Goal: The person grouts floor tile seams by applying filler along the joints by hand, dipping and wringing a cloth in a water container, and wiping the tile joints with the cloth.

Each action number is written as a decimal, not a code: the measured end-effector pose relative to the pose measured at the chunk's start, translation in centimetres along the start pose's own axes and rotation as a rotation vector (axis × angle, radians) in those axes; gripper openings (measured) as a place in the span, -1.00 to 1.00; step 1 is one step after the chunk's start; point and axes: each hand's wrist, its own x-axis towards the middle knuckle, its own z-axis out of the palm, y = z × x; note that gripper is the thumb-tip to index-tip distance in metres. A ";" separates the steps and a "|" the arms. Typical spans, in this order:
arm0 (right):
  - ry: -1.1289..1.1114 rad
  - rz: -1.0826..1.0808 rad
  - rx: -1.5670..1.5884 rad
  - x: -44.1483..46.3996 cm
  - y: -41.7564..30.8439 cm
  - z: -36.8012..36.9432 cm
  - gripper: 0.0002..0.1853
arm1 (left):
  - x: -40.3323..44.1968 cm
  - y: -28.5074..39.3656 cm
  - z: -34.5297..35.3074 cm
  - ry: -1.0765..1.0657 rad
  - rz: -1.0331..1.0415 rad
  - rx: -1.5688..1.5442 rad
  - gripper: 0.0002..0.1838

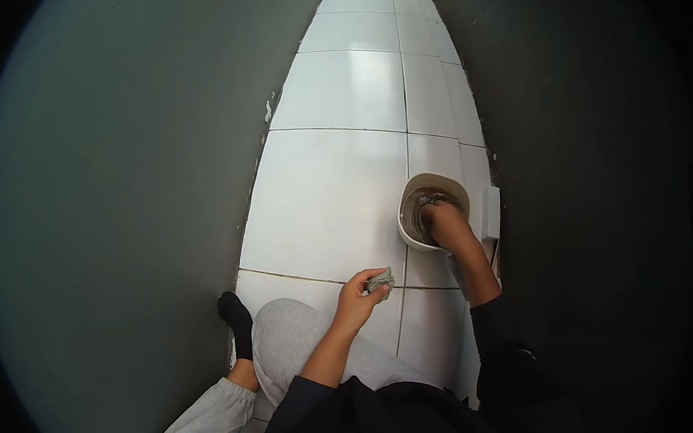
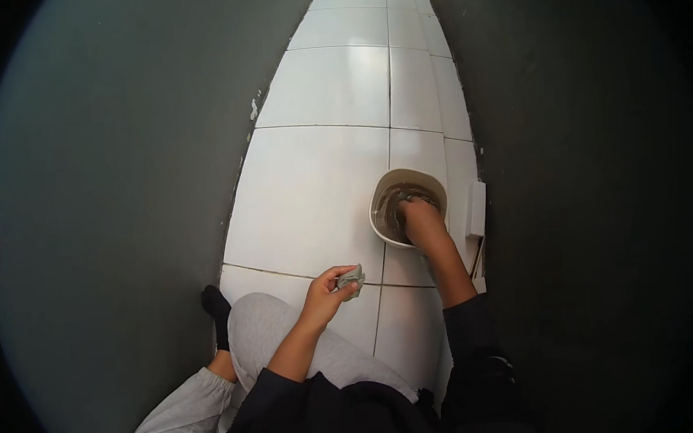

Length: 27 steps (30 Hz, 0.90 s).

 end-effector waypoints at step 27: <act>0.372 -0.040 0.057 -1.6 -2.4 -1.0 -0.80 | 0.7 0.6 0.3 0.175 0.157 0.411 -0.70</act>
